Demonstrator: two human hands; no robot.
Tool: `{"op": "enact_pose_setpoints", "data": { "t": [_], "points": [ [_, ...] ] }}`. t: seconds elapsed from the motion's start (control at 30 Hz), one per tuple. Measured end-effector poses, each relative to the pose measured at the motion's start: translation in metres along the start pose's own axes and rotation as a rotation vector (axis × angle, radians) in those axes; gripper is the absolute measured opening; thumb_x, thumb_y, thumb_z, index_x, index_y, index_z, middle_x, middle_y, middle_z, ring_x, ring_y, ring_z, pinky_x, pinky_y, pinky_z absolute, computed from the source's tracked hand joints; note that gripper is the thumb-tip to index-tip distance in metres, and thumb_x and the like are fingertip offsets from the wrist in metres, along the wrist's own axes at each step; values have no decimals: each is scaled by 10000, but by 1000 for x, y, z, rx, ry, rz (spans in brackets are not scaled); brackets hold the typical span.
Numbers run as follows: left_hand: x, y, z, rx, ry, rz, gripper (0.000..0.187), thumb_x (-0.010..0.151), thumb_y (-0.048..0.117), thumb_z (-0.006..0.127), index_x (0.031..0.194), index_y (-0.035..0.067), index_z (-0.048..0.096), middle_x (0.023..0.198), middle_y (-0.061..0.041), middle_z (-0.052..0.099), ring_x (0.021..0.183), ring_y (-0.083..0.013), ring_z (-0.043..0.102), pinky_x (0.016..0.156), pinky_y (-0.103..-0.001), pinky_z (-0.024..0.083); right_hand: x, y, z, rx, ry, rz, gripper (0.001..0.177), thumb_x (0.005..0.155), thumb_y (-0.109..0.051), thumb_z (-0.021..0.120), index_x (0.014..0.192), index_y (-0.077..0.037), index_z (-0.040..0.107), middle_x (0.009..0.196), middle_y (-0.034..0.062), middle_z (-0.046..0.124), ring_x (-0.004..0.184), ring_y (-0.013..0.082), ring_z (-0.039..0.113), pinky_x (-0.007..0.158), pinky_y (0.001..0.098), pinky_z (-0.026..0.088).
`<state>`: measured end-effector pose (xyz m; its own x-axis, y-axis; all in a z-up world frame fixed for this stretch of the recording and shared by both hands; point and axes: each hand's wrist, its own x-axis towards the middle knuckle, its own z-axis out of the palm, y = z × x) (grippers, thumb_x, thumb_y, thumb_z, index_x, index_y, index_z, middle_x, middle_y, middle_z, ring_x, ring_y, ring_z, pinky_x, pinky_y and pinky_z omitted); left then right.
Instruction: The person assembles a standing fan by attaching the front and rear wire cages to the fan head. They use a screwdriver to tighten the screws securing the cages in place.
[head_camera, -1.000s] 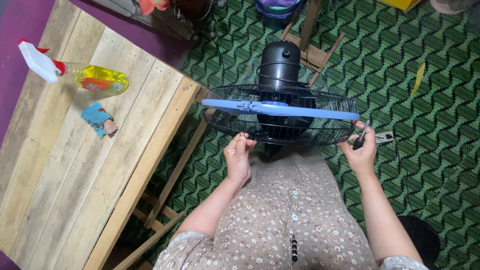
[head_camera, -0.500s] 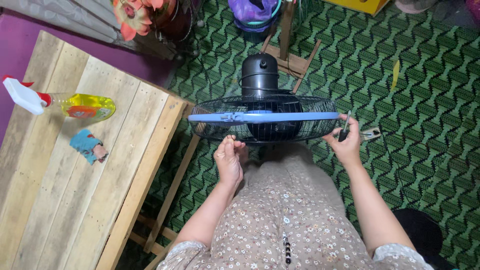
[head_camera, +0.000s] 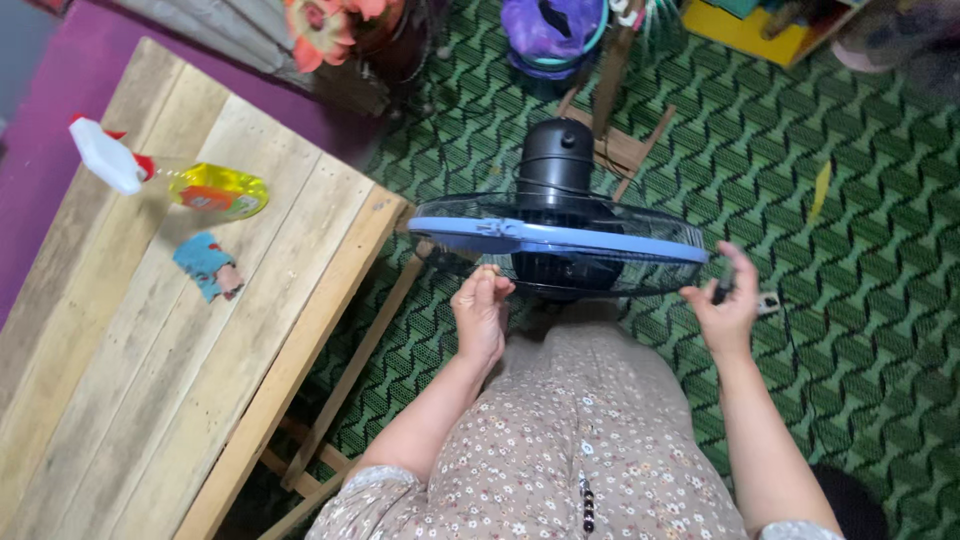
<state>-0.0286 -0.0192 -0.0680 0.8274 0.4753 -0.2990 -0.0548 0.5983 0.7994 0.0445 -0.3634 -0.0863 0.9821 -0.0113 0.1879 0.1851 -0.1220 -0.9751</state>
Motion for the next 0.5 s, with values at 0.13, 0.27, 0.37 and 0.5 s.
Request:
{"op": "enact_pose_setpoints", "data": {
  "t": [0.13, 0.27, 0.37, 0.5],
  "points": [
    [1, -5, 5, 38, -4, 28, 212, 1014, 199, 684, 1123, 20, 721, 924, -35, 738, 826, -114, 699, 828, -322, 602, 17, -69, 19, -293, 160, -143, 494, 895, -115, 887, 1314, -30, 640, 1292, 90, 635, 760, 51, 501, 629, 195, 414],
    [2, -8, 10, 55, -24, 40, 223, 1021, 197, 677, 1135, 14, 736, 951, -43, 745, 838, -112, 699, 832, -308, 593, 41, -153, 55, -476, -35, -369, 329, 907, -145, 887, 1172, -20, 738, 1263, 119, 699, 965, 175, 670, 795, 273, 541],
    [2, -9, 17, 60, -15, 36, 222, 1015, 190, 670, 1127, 12, 741, 993, -38, 751, 860, -110, 704, 841, -309, 598, 61, -203, 95, -553, -232, -457, 388, 849, -206, 889, 1171, -40, 751, 1250, 135, 700, 1053, 273, 723, 874, 353, 588],
    [0, -6, 27, 67, -7, 22, 210, 1019, 170, 668, 1124, 3, 741, 1011, -37, 749, 875, -111, 706, 838, -301, 591, 81, -245, 146, -639, -411, -450, 370, 857, -304, 852, 1142, -85, 764, 1174, 104, 722, 969, 297, 734, 820, 387, 597]
  ]
}}
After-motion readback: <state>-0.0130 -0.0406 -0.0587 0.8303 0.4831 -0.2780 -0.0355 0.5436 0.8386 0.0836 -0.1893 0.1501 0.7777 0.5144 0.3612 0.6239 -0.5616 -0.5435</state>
